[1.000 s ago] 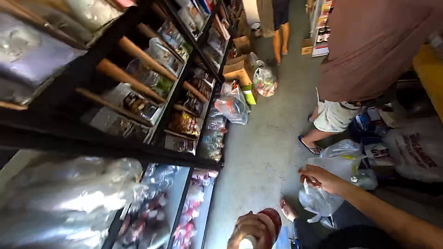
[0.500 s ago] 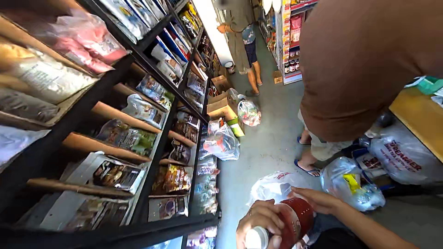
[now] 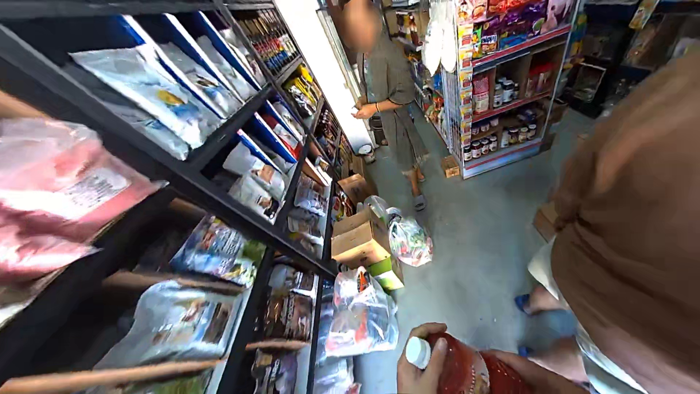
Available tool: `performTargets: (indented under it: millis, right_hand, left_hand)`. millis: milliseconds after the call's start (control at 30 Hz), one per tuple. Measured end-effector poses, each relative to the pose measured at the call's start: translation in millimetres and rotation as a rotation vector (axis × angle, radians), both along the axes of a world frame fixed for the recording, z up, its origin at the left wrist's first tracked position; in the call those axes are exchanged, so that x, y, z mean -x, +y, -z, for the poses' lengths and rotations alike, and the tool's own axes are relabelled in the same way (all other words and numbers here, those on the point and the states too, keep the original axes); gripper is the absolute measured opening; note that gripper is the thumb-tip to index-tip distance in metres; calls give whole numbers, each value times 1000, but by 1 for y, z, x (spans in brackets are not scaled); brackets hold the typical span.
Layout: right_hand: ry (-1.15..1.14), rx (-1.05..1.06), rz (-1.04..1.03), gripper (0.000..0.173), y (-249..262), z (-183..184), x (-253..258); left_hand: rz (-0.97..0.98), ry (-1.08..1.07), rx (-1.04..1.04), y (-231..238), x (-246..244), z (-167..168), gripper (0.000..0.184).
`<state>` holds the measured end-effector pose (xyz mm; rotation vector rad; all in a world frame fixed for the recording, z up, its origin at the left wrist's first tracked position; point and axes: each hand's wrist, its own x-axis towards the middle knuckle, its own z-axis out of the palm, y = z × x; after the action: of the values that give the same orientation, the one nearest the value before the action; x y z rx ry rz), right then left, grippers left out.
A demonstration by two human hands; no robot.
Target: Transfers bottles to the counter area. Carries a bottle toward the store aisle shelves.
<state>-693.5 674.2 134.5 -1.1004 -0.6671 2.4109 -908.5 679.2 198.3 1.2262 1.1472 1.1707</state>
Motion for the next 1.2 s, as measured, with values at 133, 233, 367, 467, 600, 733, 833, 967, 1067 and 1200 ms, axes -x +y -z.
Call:
performTargets:
  millis: [133,233,367,467,600,733,833,967,1067,1200]
  right_hand:
    - [17,-90,305,37,85,50,-9]
    - [-148,61,467,36,159,39,-4]
    - [-16,58,612,36,240,72,-21]
    - [-62,38,755,39,297,62,-37]
    - [-192,50,926,36,375,38,-75]
    - [-273,42,962,40,467,-3,-110]
    - [-154,-55,995,40,539,61,-157]
    - [-212,-84,1064,40,646,77,-186]
    - [-301,-148,1004,41,737,96,-204]
    - [-605,-99,695,45,866,106,-253]
  left_hand:
    - [-61,-50,173,113,-10,4,21]
    - [5,-85,115,205,-23,9,15]
    - [199,-125,-28,322,-43,6,17]
    - [357,-102,-48,408,-73,-5,18]
    - [542,-101,-102,507,-125,-16,21]
    - [623,-36,-54,600,-184,-19,22]
    - [532,-51,-10,671,-230,-15,19]
    - [385,23,-9,761,-260,-15,17]
    - [294,39,-60,834,-273,-10,16]
    - [272,30,-197,940,-283,-3,12]
